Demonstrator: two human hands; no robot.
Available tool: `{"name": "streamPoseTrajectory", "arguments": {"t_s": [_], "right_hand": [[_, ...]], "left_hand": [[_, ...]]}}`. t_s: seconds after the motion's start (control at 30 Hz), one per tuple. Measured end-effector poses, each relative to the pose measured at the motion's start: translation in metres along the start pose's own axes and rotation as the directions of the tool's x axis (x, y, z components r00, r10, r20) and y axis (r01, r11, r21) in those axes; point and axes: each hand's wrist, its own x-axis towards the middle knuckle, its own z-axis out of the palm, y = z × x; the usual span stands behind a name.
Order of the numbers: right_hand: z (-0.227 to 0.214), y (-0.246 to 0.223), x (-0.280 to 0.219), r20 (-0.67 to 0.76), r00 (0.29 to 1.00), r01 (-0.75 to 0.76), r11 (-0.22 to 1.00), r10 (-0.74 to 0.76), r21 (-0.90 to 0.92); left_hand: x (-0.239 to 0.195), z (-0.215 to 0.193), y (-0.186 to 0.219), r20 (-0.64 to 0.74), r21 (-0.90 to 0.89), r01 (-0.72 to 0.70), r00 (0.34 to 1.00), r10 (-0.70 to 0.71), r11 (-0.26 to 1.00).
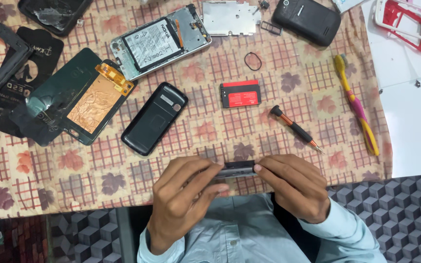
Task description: The person uses a screwdriver to remove screws from a disassembled mobile phone, then uses their fingers to separate the phone's back cover from the main body. The person continues to unscrew and separate components of the phone.
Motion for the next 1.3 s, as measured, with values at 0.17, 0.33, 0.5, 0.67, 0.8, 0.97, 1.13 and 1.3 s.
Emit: {"name": "streamPoseTrajectory", "arguments": {"t_s": [0.17,0.33,0.5,0.67,0.8,0.97,1.13,1.3], "right_hand": [[0.006,-0.001,-0.008,-0.037,0.999,-0.031,0.999,0.033,0.040],[0.008,-0.001,-0.018,-0.079,0.993,-0.081,0.997,0.082,0.018],[0.013,0.003,-0.029,-0.173,0.979,-0.114,0.993,0.107,-0.034],[0.015,0.005,-0.037,-0.206,0.962,-0.167,0.983,0.178,0.070],[0.016,0.005,-0.038,-0.193,0.947,-0.237,0.964,0.257,0.118],[0.013,0.002,-0.034,-0.151,0.943,-0.281,0.952,0.298,0.123],[0.014,-0.003,-0.024,-0.096,0.967,-0.226,0.967,0.237,0.117],[0.022,-0.014,-0.012,-0.082,0.988,-0.138,0.986,0.131,-0.089]], "left_hand": [[0.000,0.003,0.001,-0.041,-0.017,0.038,0.998,-0.039,0.999],[-0.002,0.003,0.002,-0.051,-0.022,0.023,0.998,-0.024,0.999],[-0.004,0.007,0.002,-0.108,-0.013,0.022,0.994,-0.024,1.000],[-0.007,0.009,0.000,-0.110,0.013,0.006,0.994,-0.005,1.000],[-0.010,0.011,-0.002,-0.116,0.020,-0.007,0.993,0.009,1.000],[-0.012,0.014,-0.001,-0.128,0.036,0.007,0.992,-0.002,0.999],[-0.011,0.013,0.001,-0.121,0.024,0.008,0.993,-0.005,1.000],[-0.010,0.013,0.005,-0.116,0.023,0.020,0.993,-0.017,1.000]]}}
